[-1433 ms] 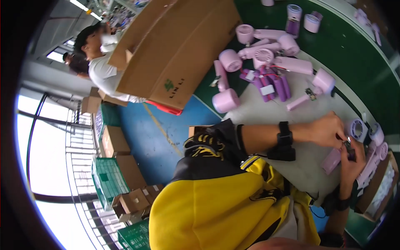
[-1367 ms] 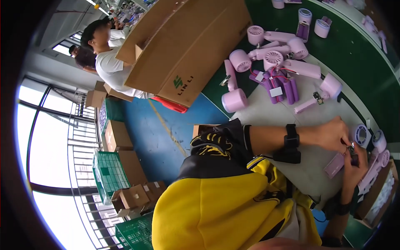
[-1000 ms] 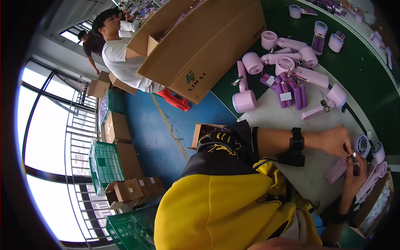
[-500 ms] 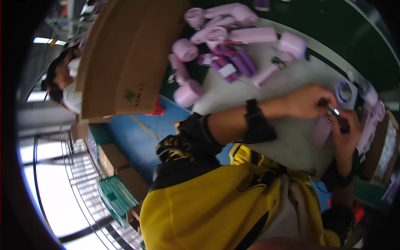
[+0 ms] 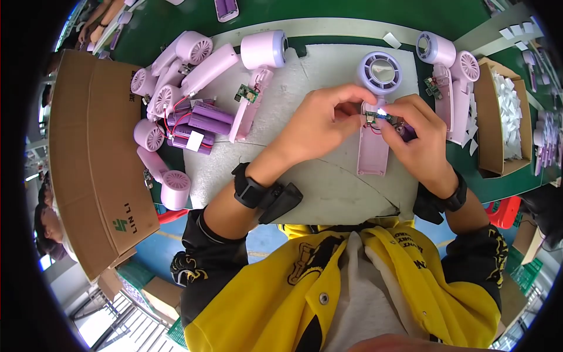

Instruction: The person assembles a handheld fan by connecting a circuit board to a battery pack and placing them into the fan housing. They then press the components into place and set the completed assembly aside.

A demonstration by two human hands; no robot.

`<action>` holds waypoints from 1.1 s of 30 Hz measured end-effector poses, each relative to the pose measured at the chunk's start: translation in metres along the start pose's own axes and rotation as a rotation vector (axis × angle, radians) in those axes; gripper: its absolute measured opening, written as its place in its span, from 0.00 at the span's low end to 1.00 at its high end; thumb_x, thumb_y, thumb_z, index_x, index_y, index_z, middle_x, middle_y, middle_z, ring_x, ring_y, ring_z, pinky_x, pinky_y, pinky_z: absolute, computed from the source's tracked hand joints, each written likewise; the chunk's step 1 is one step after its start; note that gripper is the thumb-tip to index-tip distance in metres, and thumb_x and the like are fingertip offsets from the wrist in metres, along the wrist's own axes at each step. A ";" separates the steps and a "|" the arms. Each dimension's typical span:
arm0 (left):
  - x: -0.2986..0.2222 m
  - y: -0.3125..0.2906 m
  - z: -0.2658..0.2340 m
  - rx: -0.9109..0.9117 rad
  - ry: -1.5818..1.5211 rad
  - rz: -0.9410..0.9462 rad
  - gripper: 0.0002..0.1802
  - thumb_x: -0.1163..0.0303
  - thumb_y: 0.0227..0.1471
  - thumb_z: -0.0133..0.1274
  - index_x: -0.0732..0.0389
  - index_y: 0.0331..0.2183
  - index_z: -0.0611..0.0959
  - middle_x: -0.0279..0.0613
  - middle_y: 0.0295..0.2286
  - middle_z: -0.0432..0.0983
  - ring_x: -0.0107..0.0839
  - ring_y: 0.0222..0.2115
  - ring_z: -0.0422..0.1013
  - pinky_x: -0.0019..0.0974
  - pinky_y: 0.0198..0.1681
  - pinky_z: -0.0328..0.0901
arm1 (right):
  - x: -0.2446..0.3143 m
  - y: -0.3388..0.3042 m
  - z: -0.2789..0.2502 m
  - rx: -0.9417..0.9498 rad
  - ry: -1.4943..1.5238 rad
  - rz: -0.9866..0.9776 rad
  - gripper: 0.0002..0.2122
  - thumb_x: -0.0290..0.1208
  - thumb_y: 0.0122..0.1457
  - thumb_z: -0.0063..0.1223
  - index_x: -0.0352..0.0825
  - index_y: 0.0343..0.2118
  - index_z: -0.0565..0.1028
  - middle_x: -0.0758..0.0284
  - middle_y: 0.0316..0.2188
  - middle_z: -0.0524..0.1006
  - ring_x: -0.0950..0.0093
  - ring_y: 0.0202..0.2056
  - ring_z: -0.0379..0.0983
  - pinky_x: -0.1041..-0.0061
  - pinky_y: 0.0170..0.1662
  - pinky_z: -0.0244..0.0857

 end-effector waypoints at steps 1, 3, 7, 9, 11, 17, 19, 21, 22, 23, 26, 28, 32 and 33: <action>0.000 -0.001 0.000 -0.002 0.004 0.002 0.15 0.83 0.49 0.50 0.64 0.41 0.79 0.38 0.28 0.76 0.23 0.28 0.72 0.29 0.35 0.68 | 0.001 0.000 0.000 -0.005 0.011 -0.017 0.11 0.19 0.46 0.63 0.31 0.35 0.77 0.63 0.30 0.75 0.73 0.26 0.71 0.77 0.28 0.65; 0.000 -0.002 0.000 0.007 -0.006 0.014 0.15 0.83 0.49 0.50 0.64 0.41 0.79 0.38 0.27 0.76 0.24 0.28 0.72 0.29 0.35 0.69 | 0.000 -0.001 0.001 -0.012 0.020 -0.036 0.11 0.19 0.46 0.63 0.31 0.35 0.78 0.63 0.30 0.75 0.72 0.26 0.72 0.77 0.27 0.65; 0.000 0.002 0.002 0.018 0.012 0.004 0.15 0.82 0.49 0.51 0.63 0.41 0.79 0.38 0.27 0.76 0.24 0.28 0.72 0.29 0.36 0.69 | -0.002 -0.002 0.001 0.001 0.001 -0.056 0.11 0.20 0.46 0.63 0.32 0.35 0.78 0.63 0.31 0.75 0.71 0.27 0.72 0.76 0.28 0.66; 0.001 0.004 0.002 0.021 0.026 -0.005 0.15 0.82 0.49 0.51 0.63 0.41 0.80 0.38 0.26 0.76 0.24 0.28 0.72 0.29 0.36 0.69 | -0.005 -0.001 0.000 -0.013 -0.029 -0.045 0.11 0.20 0.46 0.63 0.31 0.35 0.78 0.63 0.31 0.75 0.70 0.27 0.73 0.76 0.28 0.66; 0.002 0.005 0.002 0.007 0.016 -0.020 0.15 0.82 0.49 0.50 0.63 0.41 0.80 0.37 0.26 0.75 0.24 0.27 0.72 0.29 0.35 0.69 | -0.005 -0.001 0.000 -0.019 -0.038 -0.046 0.11 0.20 0.46 0.64 0.31 0.34 0.78 0.62 0.31 0.75 0.70 0.27 0.73 0.75 0.28 0.66; 0.002 0.015 0.014 -0.039 0.142 0.124 0.15 0.83 0.49 0.51 0.62 0.40 0.81 0.36 0.30 0.77 0.22 0.29 0.70 0.29 0.34 0.68 | -0.013 -0.003 -0.010 0.019 -0.121 -0.075 0.08 0.21 0.50 0.61 0.29 0.34 0.77 0.63 0.30 0.74 0.70 0.27 0.72 0.77 0.31 0.66; 0.006 0.026 0.024 -0.091 0.132 0.176 0.17 0.80 0.42 0.53 0.59 0.38 0.84 0.39 0.25 0.78 0.22 0.25 0.71 0.30 0.32 0.68 | -0.030 -0.006 -0.019 0.044 -0.131 0.015 0.08 0.21 0.51 0.60 0.29 0.34 0.76 0.64 0.29 0.74 0.73 0.26 0.71 0.78 0.29 0.64; 0.005 0.030 0.033 -0.068 0.216 0.176 0.15 0.77 0.41 0.55 0.57 0.35 0.86 0.43 0.23 0.80 0.29 0.23 0.74 0.31 0.31 0.68 | -0.044 -0.009 -0.028 0.037 -0.088 0.121 0.07 0.21 0.52 0.60 0.29 0.33 0.74 0.65 0.26 0.73 0.77 0.25 0.70 0.78 0.27 0.62; -0.001 0.030 0.033 -0.091 0.242 0.265 0.14 0.77 0.41 0.55 0.56 0.34 0.87 0.44 0.23 0.80 0.33 0.23 0.75 0.33 0.31 0.69 | -0.050 -0.009 -0.030 0.021 -0.055 0.169 0.06 0.21 0.53 0.59 0.28 0.32 0.74 0.67 0.24 0.73 0.80 0.24 0.68 0.79 0.27 0.60; -0.003 0.030 0.035 -0.100 0.255 0.356 0.13 0.76 0.41 0.55 0.56 0.33 0.87 0.46 0.23 0.80 0.37 0.23 0.76 0.34 0.31 0.69 | -0.051 -0.008 -0.027 0.028 -0.032 0.128 0.06 0.21 0.53 0.59 0.28 0.32 0.74 0.67 0.24 0.73 0.80 0.24 0.68 0.79 0.27 0.60; -0.004 0.031 0.034 -0.056 0.216 0.294 0.12 0.75 0.41 0.56 0.56 0.32 0.87 0.47 0.25 0.80 0.40 0.25 0.76 0.36 0.32 0.70 | -0.060 -0.006 -0.022 0.115 0.012 0.217 0.06 0.21 0.55 0.58 0.27 0.30 0.72 0.68 0.20 0.71 0.82 0.22 0.65 0.79 0.26 0.59; -0.009 0.032 0.032 -0.067 0.248 0.314 0.12 0.75 0.41 0.56 0.56 0.32 0.87 0.47 0.25 0.80 0.40 0.26 0.76 0.36 0.32 0.70 | -0.059 -0.002 -0.019 0.185 -0.022 0.224 0.06 0.21 0.55 0.57 0.27 0.30 0.71 0.68 0.19 0.71 0.82 0.22 0.65 0.79 0.26 0.60; -0.009 0.037 0.034 -0.048 0.272 0.357 0.12 0.74 0.41 0.57 0.56 0.33 0.87 0.47 0.26 0.81 0.39 0.26 0.77 0.36 0.33 0.70 | -0.069 0.001 -0.017 0.238 -0.062 0.190 0.04 0.21 0.57 0.54 0.28 0.31 0.71 0.69 0.21 0.70 0.83 0.23 0.63 0.81 0.27 0.58; -0.009 0.036 0.032 -0.054 0.268 0.368 0.12 0.74 0.41 0.57 0.56 0.33 0.87 0.47 0.26 0.81 0.39 0.26 0.77 0.36 0.33 0.70 | -0.070 0.003 -0.015 0.256 -0.066 0.178 0.03 0.21 0.58 0.53 0.28 0.32 0.71 0.70 0.22 0.69 0.84 0.24 0.63 0.82 0.27 0.58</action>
Point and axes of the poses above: each hand's wrist, its own y-axis towards the middle knuckle, its own z-axis out of the palm, x = y × z, the point moved 8 cm from there along y, towards the middle knuckle
